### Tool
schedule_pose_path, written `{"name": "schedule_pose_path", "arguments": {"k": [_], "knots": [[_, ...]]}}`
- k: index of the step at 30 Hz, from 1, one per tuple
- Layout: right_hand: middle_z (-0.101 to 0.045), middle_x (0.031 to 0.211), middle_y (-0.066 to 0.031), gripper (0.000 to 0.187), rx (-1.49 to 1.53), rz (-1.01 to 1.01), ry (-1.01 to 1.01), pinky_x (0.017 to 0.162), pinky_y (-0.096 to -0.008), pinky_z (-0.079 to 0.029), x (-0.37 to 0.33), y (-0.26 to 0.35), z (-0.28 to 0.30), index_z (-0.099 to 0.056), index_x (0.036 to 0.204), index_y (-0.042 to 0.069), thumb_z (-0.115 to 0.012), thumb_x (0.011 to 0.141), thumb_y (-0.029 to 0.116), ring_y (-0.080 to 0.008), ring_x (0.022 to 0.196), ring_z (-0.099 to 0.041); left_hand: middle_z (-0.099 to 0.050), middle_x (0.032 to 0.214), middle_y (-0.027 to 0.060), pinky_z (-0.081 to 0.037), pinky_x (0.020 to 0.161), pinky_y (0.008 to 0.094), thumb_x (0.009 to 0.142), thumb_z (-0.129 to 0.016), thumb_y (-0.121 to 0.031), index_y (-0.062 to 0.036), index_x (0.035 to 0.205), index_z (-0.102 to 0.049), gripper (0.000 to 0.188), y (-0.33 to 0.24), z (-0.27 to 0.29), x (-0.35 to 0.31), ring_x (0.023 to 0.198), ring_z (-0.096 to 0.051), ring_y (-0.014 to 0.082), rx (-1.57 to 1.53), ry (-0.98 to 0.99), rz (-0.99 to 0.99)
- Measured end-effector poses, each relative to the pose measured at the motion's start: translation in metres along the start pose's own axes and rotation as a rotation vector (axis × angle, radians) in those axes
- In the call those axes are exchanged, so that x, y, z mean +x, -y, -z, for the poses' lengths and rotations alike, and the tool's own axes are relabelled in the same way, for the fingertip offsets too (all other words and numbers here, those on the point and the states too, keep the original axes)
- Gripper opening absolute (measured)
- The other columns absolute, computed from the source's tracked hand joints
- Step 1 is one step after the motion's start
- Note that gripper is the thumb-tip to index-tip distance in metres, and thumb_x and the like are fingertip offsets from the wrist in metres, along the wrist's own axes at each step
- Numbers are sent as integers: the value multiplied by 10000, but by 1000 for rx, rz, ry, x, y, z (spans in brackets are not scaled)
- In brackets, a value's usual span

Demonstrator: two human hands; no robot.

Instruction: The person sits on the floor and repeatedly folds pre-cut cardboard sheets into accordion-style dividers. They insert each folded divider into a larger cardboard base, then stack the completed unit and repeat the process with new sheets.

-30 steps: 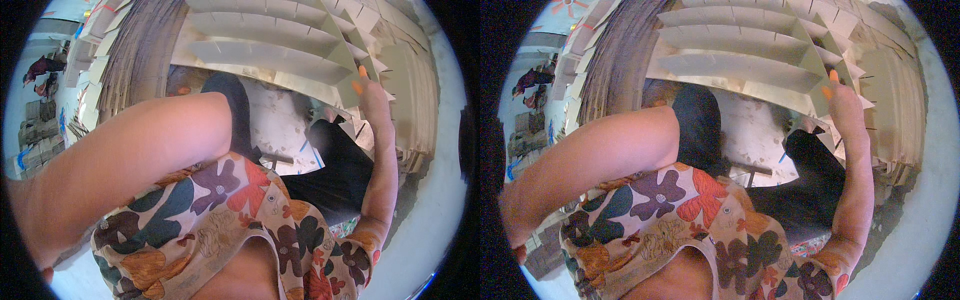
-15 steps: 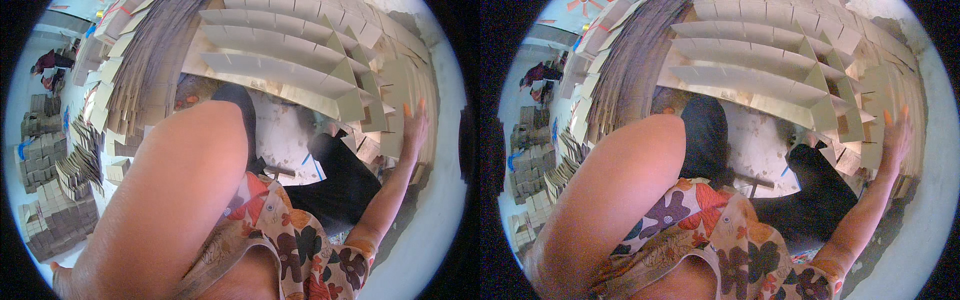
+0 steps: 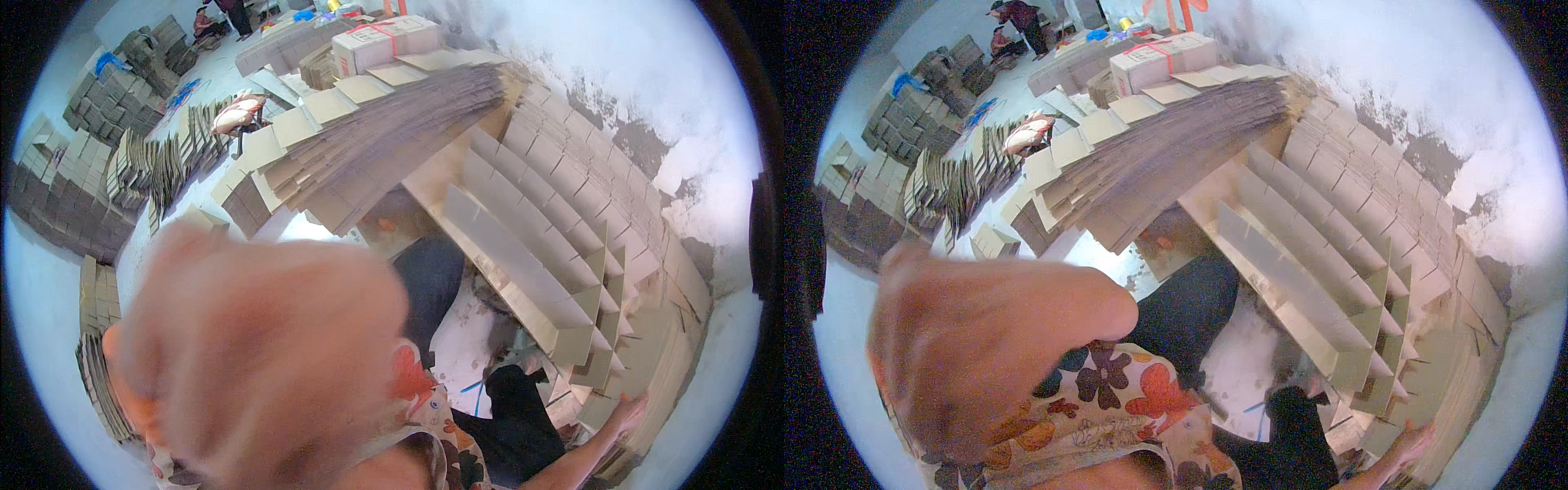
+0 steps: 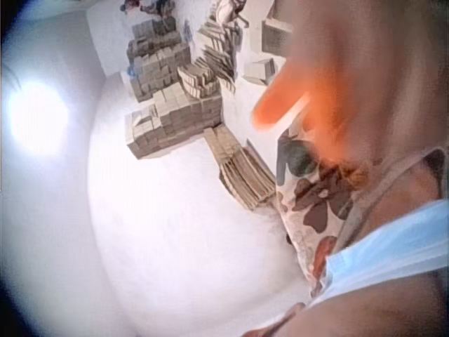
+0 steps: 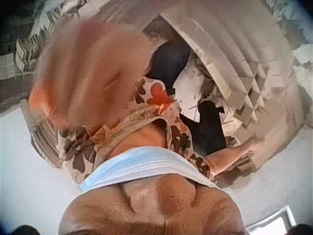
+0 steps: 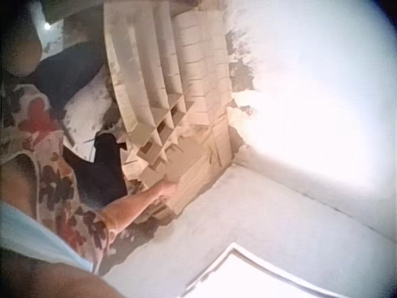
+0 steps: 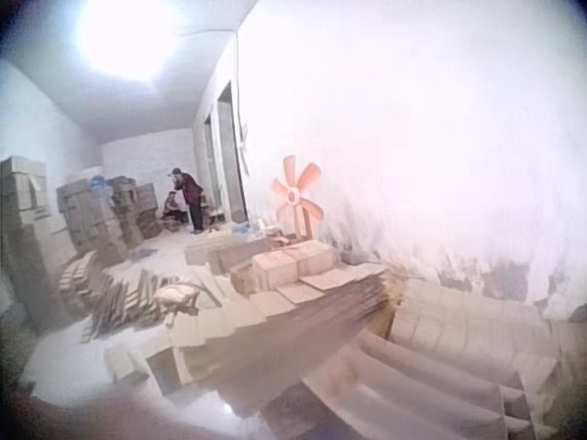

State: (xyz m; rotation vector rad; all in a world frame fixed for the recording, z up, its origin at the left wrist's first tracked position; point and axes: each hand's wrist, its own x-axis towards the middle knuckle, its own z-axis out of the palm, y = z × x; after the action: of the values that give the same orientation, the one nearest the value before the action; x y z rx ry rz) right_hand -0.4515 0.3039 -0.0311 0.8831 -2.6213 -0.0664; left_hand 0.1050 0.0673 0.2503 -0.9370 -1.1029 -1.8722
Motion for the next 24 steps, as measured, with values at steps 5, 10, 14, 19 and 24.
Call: {"name": "schedule_pose_path", "arguments": {"k": [5,10,14,19,24], "knots": [[-583,1160,-205,622,182,-77,-78,794,-412,-489,6,22,28,-549,1185,2,-736,728,380,-363,982,-595,-612,673,125,-413,453,290,840,-657,-373,50,788,-631,427,-2,39,-21,546,-555,188,212,-317,116],[-650,916,-239,532,30,-33,-80,698,-444,-495,19,17,12,-649,1010,-37,-694,770,436,-387,802,-624,-642,717,98,-463,553,279,841,-661,-223,25,815,-647,249,31,105,-60,612,-593,153,578,-653,515],[-659,921,-221,473,381,142,164,662,-438,-495,35,-21,-11,-643,1082,-6,-614,845,403,-356,749,-634,-663,769,65,-491,641,259,799,-722,-249,0,860,-665,263,56,129,-84,673,-617,111,979,-697,816],[-663,1056,-152,415,677,13,-266,738,-385,-505,49,-36,-21,-633,1154,60,-540,906,380,-290,891,-640,-633,1017,131,-478,825,336,754,-738,-357,9,1029,-616,474,91,136,-93,952,-593,258,1483,-293,823],[-601,1225,-86,362,712,-165,-578,797,-311,-510,26,47,112,-572,1256,104,-541,928,257,-206,951,-617,-567,1115,161,-426,896,423,753,-707,-342,-7,1086,-557,496,122,150,-107,1090,-492,311,1694,38,851]]}}
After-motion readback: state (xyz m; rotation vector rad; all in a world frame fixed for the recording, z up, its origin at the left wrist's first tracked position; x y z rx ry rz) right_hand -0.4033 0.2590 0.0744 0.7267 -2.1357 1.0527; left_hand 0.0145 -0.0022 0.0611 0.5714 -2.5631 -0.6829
